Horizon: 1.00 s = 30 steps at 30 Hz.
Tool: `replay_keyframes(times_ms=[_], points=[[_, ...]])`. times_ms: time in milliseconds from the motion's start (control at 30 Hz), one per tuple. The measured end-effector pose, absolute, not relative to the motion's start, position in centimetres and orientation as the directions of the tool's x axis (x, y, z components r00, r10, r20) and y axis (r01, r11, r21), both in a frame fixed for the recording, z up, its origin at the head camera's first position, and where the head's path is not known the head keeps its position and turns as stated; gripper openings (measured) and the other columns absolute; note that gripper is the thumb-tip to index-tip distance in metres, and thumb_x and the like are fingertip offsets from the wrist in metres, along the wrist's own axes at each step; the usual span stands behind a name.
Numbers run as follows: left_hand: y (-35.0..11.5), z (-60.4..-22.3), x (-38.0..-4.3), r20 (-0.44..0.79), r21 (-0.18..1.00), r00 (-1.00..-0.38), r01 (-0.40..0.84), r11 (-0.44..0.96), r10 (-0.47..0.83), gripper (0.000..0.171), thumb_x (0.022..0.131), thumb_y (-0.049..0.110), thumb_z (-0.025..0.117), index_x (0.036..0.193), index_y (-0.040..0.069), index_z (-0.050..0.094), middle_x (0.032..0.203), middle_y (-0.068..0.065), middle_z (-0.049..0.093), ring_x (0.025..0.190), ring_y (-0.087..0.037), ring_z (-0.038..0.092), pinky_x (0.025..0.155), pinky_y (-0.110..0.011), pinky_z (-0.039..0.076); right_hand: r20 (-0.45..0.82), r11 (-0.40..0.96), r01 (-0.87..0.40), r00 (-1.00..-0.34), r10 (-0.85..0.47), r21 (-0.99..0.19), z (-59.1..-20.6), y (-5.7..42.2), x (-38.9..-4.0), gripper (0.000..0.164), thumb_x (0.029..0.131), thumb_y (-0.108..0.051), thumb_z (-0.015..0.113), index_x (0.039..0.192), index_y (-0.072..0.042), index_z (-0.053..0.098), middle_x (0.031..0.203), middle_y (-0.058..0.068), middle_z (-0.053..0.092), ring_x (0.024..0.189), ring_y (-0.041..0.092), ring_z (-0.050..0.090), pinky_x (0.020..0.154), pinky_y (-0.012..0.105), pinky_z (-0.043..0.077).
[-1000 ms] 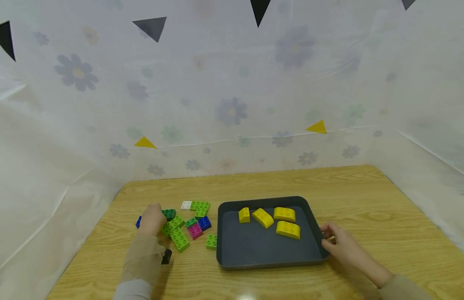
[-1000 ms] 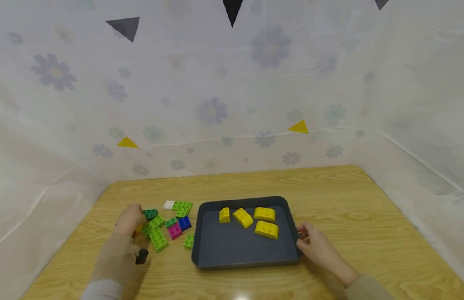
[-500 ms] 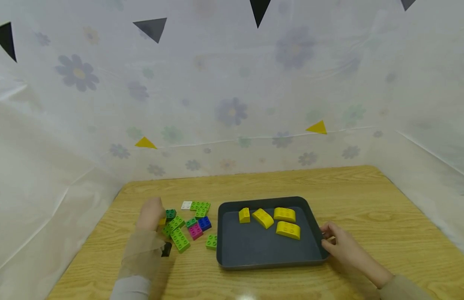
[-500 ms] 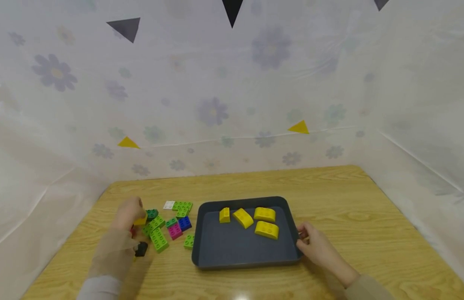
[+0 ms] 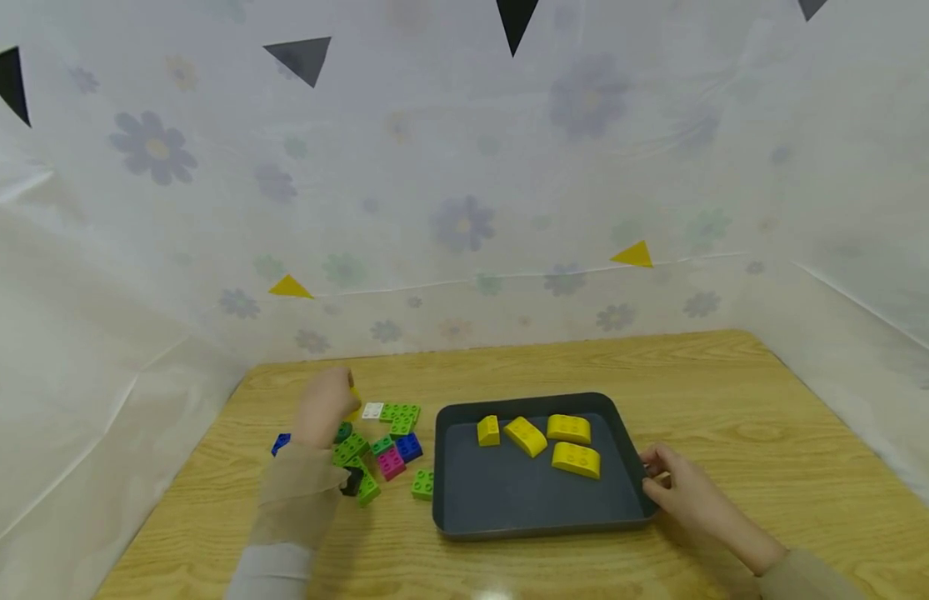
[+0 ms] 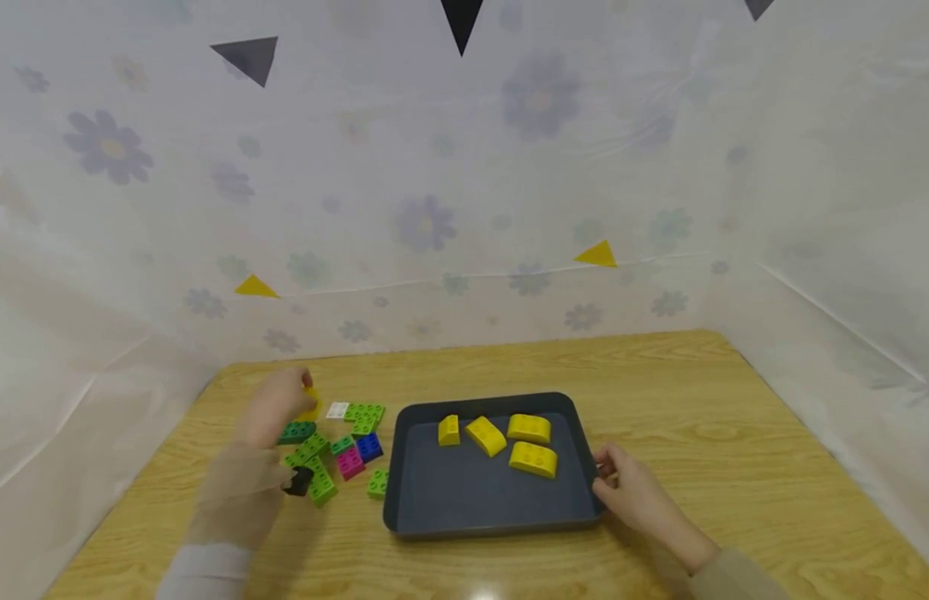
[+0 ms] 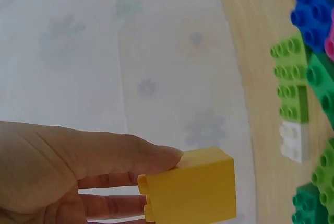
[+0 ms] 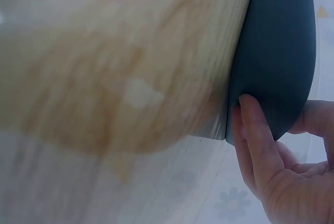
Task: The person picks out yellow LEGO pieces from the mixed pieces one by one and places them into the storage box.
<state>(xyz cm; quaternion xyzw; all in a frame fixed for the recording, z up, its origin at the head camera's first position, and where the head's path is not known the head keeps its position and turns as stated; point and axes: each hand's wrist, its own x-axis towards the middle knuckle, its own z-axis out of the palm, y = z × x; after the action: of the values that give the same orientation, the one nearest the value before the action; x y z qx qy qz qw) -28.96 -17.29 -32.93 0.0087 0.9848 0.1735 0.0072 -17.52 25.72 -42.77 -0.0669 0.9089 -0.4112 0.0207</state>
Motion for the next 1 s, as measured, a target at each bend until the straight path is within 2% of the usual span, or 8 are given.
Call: replay_keyframes(times_ms=[400,600,700,867,1000], points=[[-12.1,-32.1,-28.8,0.034,0.349,-0.979,0.202,0.915,0.202,0.018,0.078,-0.005,0.064,0.094,-0.003,0.056,0.091,-0.017,0.057,0.068,-0.022,0.048,0.058,-0.033,0.042,0.003,0.653,-0.092,-0.991,-0.137,-0.752,-42.6,25.6,-17.5,0.024,0.082,0.004,0.057,0.104,0.01,0.048,0.096,0.017,0.058,0.084,0.027,0.059,0.065,0.029,0.051],[-9.8,-32.3,-28.6,0.107,0.318,-0.938,0.345,0.883,0.328,0.02,0.076,-0.005,0.065,0.094,-0.001,0.058,0.095,-0.016,0.056,0.067,-0.021,0.048,0.057,-0.03,0.042,-0.016,0.654,-0.074,-0.991,-0.131,-0.753,-42.6,25.5,-17.5,0.024,0.083,0.004,0.056,0.105,0.009,0.048,0.096,0.017,0.058,0.084,0.026,0.059,0.066,0.03,0.051],[-8.6,-32.5,-28.4,0.115,0.314,-0.893,0.448,0.837,0.435,0.023,0.078,-0.003,0.066,0.099,0.001,0.059,0.102,-0.015,0.055,0.072,-0.021,0.052,0.061,-0.031,0.046,-0.013,0.651,-0.08,-0.99,-0.138,-0.755,-42.5,25.6,-17.6,0.024,0.083,0.004,0.057,0.105,0.009,0.048,0.096,0.017,0.058,0.084,0.026,0.059,0.066,0.03,0.051],[-6.9,-33.3,-28.3,0.115,0.309,-0.755,0.645,0.699,0.646,0.023,0.081,0.0,0.065,0.103,0.006,0.058,0.108,-0.01,0.053,0.084,-0.02,0.054,0.068,-0.028,0.048,-0.004,0.645,-0.09,-0.99,-0.143,-0.759,-42.6,25.7,-17.5,0.023,0.082,0.004,0.056,0.104,0.009,0.048,0.095,0.016,0.058,0.082,0.025,0.059,0.064,0.029,0.051],[-5.6,-33.9,-28.0,0.108,0.297,-0.669,0.728,0.618,0.735,0.024,0.083,0.001,0.064,0.105,0.007,0.059,0.107,-0.007,0.053,0.083,-0.017,0.053,0.069,-0.025,0.047,-0.005,0.641,-0.094,-0.988,-0.151,-0.762,-42.6,25.8,-17.5,0.024,0.082,0.003,0.056,0.104,0.009,0.048,0.095,0.017,0.058,0.082,0.026,0.059,0.064,0.029,0.051]])
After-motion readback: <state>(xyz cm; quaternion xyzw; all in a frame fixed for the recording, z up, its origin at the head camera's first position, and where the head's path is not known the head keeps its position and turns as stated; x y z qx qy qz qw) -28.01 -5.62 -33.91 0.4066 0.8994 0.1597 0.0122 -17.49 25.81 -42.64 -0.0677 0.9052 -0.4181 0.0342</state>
